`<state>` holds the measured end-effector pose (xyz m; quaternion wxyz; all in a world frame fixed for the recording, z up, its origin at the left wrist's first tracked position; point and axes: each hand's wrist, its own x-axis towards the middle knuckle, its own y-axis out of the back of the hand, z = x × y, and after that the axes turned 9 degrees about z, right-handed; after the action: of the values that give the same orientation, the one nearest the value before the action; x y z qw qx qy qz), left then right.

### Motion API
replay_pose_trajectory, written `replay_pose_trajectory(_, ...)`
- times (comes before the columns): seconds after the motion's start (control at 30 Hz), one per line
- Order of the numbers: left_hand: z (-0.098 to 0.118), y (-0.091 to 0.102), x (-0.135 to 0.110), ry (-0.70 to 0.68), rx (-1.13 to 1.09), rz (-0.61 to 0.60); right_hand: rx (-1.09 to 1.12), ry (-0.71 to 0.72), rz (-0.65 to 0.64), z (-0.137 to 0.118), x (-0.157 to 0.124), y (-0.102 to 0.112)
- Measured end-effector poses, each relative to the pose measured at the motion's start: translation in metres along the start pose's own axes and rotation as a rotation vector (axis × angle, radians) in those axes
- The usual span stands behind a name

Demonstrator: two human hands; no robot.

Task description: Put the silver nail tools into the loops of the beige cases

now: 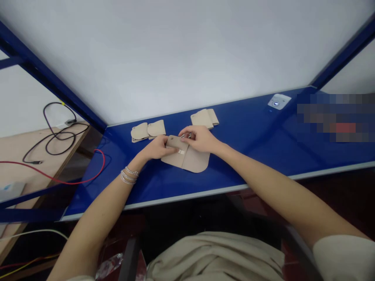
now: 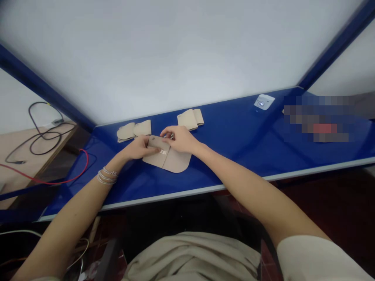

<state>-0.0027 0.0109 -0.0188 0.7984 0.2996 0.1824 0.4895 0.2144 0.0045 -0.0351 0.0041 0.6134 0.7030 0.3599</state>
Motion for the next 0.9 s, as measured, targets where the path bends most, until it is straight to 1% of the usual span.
replay_pose_trajectory(0.23, 0.0036, 0.0009, -0.0011, 0.048, -0.008, -0.017, -0.003, 0.006, -0.019, -0.0003, -0.0009, -0.0008)
replay_pose_trajectory(0.5, 0.0034, 0.0013, -0.0001, 0.023, 0.012, -0.022, 0.012, 0.005, -0.018, 0.0017, -0.0004, -0.0021)
replay_pose_trajectory(0.9, -0.0002, 0.0021, 0.0009, -0.011, 0.063, -0.064, 0.014, 0.009, -0.022, 0.0013, -0.0004, -0.0012)
